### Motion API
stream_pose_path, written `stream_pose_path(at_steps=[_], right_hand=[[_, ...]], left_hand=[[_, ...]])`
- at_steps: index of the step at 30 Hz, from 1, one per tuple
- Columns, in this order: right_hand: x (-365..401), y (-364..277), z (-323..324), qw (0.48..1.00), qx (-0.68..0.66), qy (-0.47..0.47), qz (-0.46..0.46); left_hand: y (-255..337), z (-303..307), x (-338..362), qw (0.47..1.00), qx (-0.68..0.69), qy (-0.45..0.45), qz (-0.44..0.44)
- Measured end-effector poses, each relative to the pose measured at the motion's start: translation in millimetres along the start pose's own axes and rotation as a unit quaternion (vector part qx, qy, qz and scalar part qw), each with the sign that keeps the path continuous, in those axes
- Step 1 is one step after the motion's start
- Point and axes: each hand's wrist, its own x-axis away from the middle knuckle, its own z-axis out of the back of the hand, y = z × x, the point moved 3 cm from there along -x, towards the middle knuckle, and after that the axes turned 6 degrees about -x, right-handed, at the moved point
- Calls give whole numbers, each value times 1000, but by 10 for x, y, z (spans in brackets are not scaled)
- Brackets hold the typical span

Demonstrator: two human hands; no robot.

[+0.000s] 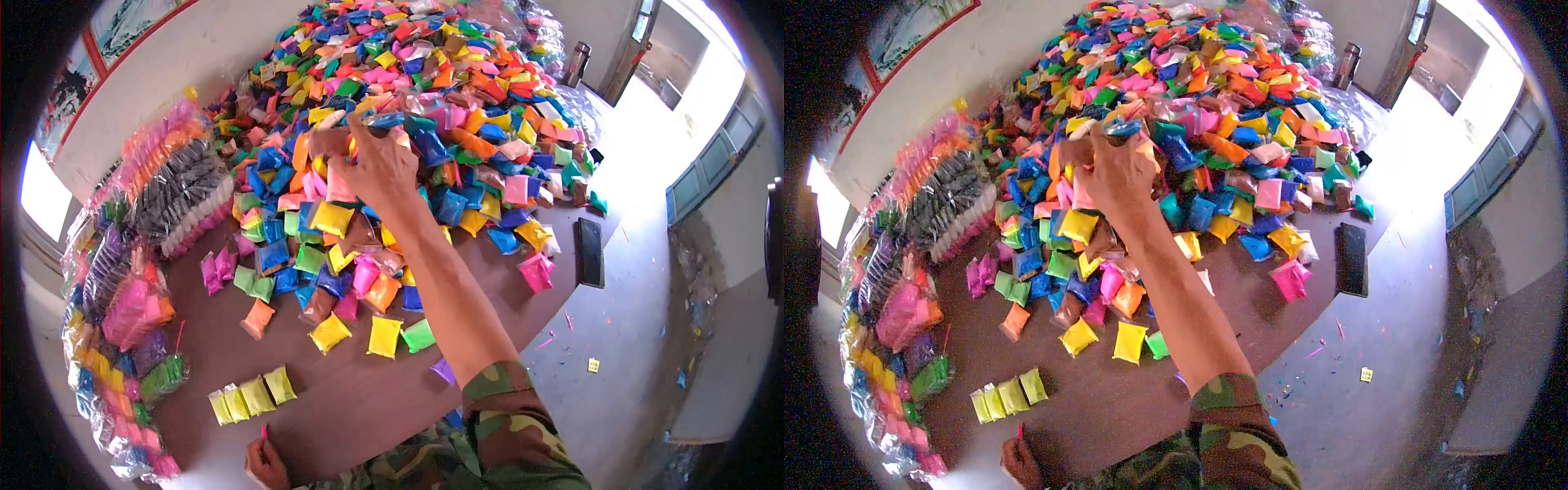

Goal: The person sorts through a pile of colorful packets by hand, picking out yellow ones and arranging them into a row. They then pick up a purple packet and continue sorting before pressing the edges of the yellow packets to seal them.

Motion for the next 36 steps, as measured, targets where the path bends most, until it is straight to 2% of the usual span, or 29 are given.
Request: stream_pose_path(at_steps=[2, 3, 6, 8, 10, 11, 14, 18, 22, 24, 26, 29, 32, 36], right_hand=[[47, -102, 73, 1000, 7, 1, 10], [61, -28, -16, 997, 20, 14, 68], [238, -57, 26, 991, 17, 45, 124], [302, -105, 123, 992, 8, 8, 122], [299, -115, 254, 990, -14, -32, 138], [259, -133, 333, 988, 63, -34, 139], [118, -205, 671, 994, 16, -89, 64], [110, -13, 856, 994, -3, -80, 72], [415, 493, 1091, 1000, -13, 8, 14], [683, 813, 1227, 999, 25, 8, -20], [983, 1196, 1284, 984, 153, -19, -87], [1345, 1562, 1304, 974, 209, -38, -76], [1450, 1835, 1182, 971, 235, -7, -46], [1317, 1764, 1129, 966, 243, -29, -84]], left_hand=[[-31, -20, 7, 1000, 8, -6, 5], [-52, -27, 17, 1000, 9, -11, 4], [-141, -59, 1, 1000, 12, -10, -4], [-222, -98, 7, 1000, 10, -3, -13], [-323, -211, -27, 998, 16, 43, -45], [-365, -222, -18, 996, 18, 64, -62], [-260, -156, -12, 997, 28, 56, -54], [-275, -160, -10, 992, 25, 82, -88], [-120, -72, -10, 997, 29, 52, -45], [-156, -75, 5, 997, 40, 49, -35], [-199, -126, -1, 995, 60, 60, -45], [-181, -114, -13, 995, 64, 61, -48], [-57, -36, -21, 995, 35, 64, -66], [-72, -46, -15, 996, 51, 53, -51]])
